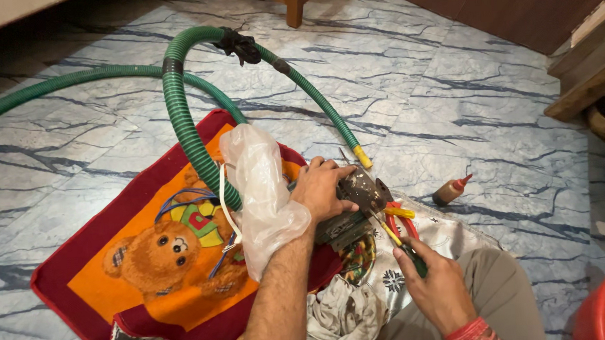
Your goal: The person sits on the floor and uses a screwdriver to loosen and remove screws from a small electric motor. They then detach the motor housing, inspect the internal components, and reassemble the unit.
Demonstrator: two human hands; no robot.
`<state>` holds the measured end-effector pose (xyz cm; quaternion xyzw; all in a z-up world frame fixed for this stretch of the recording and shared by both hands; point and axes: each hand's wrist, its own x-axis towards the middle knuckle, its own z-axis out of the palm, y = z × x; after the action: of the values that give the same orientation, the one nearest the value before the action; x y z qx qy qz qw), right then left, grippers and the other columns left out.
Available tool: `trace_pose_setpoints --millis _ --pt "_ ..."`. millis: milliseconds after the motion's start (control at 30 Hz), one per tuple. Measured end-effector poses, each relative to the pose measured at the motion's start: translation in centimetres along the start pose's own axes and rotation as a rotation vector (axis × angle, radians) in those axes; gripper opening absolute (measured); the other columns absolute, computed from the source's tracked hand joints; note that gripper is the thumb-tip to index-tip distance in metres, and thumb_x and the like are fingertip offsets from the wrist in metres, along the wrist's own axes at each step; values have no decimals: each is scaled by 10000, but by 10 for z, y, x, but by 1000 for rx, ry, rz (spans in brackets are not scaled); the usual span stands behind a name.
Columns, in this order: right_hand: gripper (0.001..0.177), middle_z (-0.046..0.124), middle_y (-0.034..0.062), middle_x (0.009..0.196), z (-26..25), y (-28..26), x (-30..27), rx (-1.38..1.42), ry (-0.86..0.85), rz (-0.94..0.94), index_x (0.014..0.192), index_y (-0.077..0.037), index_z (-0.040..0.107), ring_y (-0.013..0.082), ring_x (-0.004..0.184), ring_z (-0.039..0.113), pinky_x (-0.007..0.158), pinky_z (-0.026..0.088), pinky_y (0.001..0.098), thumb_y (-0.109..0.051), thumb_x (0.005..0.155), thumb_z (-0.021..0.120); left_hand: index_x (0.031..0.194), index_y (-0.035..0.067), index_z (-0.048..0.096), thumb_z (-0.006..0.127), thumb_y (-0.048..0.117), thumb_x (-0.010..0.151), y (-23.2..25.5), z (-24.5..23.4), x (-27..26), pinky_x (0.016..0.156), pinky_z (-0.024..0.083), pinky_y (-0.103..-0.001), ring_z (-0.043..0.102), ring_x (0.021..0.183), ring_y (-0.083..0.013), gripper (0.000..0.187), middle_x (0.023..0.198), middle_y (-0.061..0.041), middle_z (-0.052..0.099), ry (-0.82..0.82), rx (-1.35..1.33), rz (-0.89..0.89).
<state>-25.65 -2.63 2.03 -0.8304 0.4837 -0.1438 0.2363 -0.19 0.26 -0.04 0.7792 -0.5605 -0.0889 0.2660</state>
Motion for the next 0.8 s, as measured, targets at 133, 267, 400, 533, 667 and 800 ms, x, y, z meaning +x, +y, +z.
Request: trace_pose_setpoints --millis 133,267,400,533,667,800 --pt "422 767 239 927 1 1 1 6 -24 27 1207 -141 748 378 878 763 797 577 431 -394 874 697 1341 253 650 932 457 606 -1 1 0 1029 401 -506 487 1289 -287 813 1264 -41 639 -7 18 -5" --pt "435 767 238 928 1 -2 1 -7 -43 56 1222 -142 738 374 875 769 798 578 430 -404 879 688 1345 248 648 931 456 612 -2 2 0 1031 400 -505 484 1290 -285 812 1273 -40 634 -5 18 -4" --pt "421 762 243 909 -2 -7 1 -4 -24 10 1208 -132 742 383 864 761 793 573 436 -393 883 686 1341 244 647 933 457 606 -2 2 0 1033 388 -509 474 1295 -284 817 1278 -39 629 -5 14 -7" --pt "393 736 271 862 -4 -14 1 -80 -120 125 1233 -158 735 425 825 733 791 572 462 -417 944 677 1351 250 647 930 458 612 -2 1 -1 1050 388 -501 473 1305 -281 818 1290 -37 630 -13 13 -15" --pt "383 715 283 897 -7 -21 4 -128 -42 -50 1204 -107 735 444 887 699 824 541 488 -342 911 658 1352 253 642 933 462 610 0 0 -1 1060 370 -516 460 1318 -276 824 1305 -37 621 -36 12 -36" --pt "377 723 280 914 -9 -25 5 -121 -50 -25 1202 -99 731 440 900 706 838 542 485 -327 909 664 1355 256 640 934 462 611 0 -2 -1 1069 368 -515 453 1321 -280 826 1312 -44 616 -47 12 -43"
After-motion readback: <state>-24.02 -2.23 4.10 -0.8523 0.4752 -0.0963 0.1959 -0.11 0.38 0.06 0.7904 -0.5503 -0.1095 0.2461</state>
